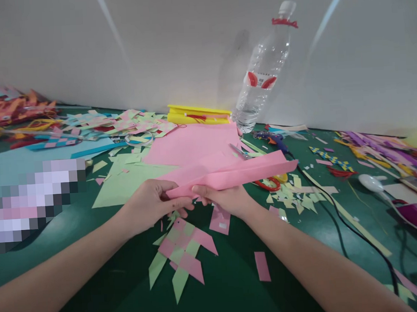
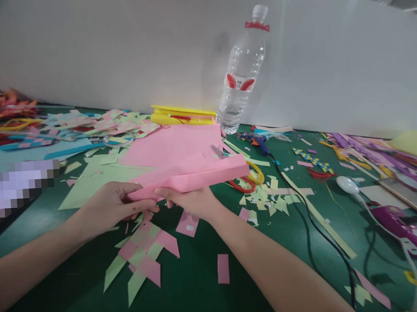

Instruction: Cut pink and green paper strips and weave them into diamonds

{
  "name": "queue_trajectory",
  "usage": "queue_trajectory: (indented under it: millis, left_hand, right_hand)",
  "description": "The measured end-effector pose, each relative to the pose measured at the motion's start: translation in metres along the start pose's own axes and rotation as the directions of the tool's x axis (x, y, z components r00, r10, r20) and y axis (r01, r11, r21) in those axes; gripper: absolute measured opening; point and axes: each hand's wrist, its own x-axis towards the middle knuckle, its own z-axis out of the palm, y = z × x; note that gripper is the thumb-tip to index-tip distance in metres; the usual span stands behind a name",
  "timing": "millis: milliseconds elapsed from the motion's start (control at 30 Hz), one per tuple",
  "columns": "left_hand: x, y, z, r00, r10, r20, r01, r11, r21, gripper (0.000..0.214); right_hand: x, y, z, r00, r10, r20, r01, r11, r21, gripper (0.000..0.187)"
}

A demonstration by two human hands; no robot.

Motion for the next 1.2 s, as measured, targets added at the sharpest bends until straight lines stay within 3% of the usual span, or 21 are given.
queue_trajectory:
  millis: [133,467,667,833,1033,1200]
  left_hand:
    - [0.000,-0.001,-0.003,1.000,0.022,0.001,-0.022,0.999,0.046,0.023]
    - [0.007,-0.004,-0.014,0.993,-0.054,-0.107,0.054,0.999,-0.001,0.022]
    - [0.006,-0.001,-0.022,0.989,-0.058,-0.133,0.071,0.993,0.094,0.025]
    - [0.012,-0.014,-0.034,0.988,0.024,-0.155,0.009,0.978,0.209,0.025]
    - [0.020,-0.029,-0.044,0.974,-0.077,-0.213,0.076,0.997,-0.013,0.027]
    - [0.020,-0.026,-0.042,0.936,-0.117,-0.331,0.081,0.990,-0.119,0.026]
  right_hand:
    - [0.001,0.000,-0.008,0.999,0.028,0.046,-0.029,1.000,0.003,0.042]
    - [0.013,0.012,-0.036,0.980,-0.006,-0.196,0.016,0.999,0.049,0.039]
    - [0.019,0.018,-0.054,0.962,-0.086,-0.259,0.130,0.979,0.158,0.041]
    - [0.022,0.026,-0.058,0.945,-0.065,-0.322,0.131,0.974,0.187,0.033]
    - [0.023,0.026,-0.055,0.932,0.045,-0.359,0.061,0.959,0.277,0.034]
    - [0.022,0.021,-0.050,0.950,0.077,-0.302,0.048,0.922,0.385,0.032]
